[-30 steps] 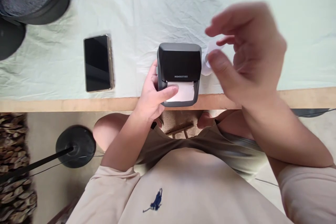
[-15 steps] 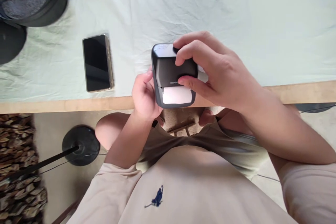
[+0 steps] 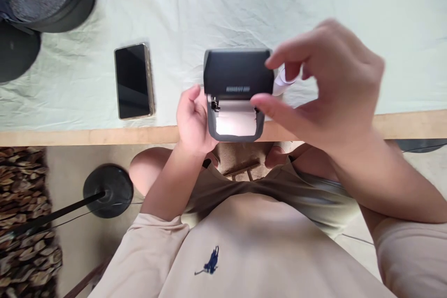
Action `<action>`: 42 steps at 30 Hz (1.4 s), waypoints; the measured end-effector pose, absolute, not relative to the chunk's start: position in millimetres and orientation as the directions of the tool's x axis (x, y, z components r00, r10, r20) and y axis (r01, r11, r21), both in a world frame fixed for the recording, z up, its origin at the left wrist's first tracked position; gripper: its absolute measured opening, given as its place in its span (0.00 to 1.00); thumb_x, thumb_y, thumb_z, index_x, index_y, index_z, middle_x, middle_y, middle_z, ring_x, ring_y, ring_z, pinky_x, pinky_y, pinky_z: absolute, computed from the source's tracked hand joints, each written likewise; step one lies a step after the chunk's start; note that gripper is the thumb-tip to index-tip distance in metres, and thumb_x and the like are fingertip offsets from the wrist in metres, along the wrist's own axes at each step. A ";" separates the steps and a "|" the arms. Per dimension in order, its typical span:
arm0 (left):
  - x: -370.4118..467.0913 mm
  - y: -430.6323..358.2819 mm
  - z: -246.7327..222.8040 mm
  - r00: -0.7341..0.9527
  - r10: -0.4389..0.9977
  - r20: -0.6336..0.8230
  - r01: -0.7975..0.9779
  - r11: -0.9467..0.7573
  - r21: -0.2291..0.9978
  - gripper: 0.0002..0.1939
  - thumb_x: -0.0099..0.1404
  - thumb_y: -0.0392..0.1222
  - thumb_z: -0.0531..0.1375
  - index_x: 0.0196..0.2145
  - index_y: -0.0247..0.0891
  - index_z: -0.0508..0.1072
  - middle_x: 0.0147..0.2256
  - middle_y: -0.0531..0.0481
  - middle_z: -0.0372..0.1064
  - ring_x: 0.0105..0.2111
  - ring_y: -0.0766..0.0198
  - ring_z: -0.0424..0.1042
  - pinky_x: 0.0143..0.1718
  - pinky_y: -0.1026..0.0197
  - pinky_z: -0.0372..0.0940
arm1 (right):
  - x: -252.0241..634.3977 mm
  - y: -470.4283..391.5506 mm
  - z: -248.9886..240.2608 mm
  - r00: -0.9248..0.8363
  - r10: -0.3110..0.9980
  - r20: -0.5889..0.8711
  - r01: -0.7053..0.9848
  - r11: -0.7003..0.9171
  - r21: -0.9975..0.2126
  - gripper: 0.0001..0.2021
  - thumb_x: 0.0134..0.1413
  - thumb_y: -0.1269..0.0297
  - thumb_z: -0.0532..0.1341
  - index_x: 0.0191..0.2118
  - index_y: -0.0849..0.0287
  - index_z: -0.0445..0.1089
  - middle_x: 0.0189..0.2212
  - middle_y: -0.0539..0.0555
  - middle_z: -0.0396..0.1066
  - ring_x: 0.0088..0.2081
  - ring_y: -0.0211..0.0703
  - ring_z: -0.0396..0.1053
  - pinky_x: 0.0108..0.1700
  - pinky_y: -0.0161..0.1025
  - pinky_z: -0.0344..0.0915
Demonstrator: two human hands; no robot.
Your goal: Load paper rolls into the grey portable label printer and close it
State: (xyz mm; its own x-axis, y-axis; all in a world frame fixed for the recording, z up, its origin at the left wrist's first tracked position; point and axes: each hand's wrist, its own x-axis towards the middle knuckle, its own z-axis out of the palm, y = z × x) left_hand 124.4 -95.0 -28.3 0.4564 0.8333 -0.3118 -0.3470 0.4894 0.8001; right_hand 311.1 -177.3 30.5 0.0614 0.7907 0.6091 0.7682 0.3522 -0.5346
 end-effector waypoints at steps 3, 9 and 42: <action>125.5 -98.8 -26.4 0.549 0.794 -0.261 -0.357 0.505 0.786 0.28 0.73 0.69 0.57 0.41 0.42 0.81 0.50 0.41 0.85 0.73 0.38 0.69 0.67 0.41 0.74 | 305.4 -177.2 29.7 0.258 0.760 0.596 0.652 0.318 -0.688 0.09 0.71 0.63 0.66 0.37 0.50 0.68 0.29 0.45 0.67 0.32 0.41 0.79 0.29 0.43 0.66; 124.9 -100.1 -27.1 0.554 0.789 -0.267 -0.278 0.478 0.833 0.21 0.61 0.59 0.71 0.43 0.42 0.80 0.44 0.41 0.84 0.70 0.33 0.72 0.61 0.41 0.78 | 308.6 -172.9 35.3 0.093 0.865 0.493 0.763 0.256 -0.593 0.03 0.68 0.65 0.62 0.40 0.49 0.70 0.40 0.48 0.83 0.38 0.46 0.84 0.31 0.44 0.69; 134.0 -87.0 -15.5 0.402 0.910 -0.103 -0.364 0.261 0.894 0.15 0.73 0.53 0.60 0.37 0.51 0.86 0.47 0.51 0.87 0.68 0.51 0.76 0.72 0.52 0.70 | 417.1 -163.4 -32.2 0.436 0.873 0.218 0.363 0.051 -0.931 0.17 0.41 0.65 0.71 0.39 0.50 0.68 0.38 0.52 0.74 0.37 0.45 0.74 0.34 0.43 0.73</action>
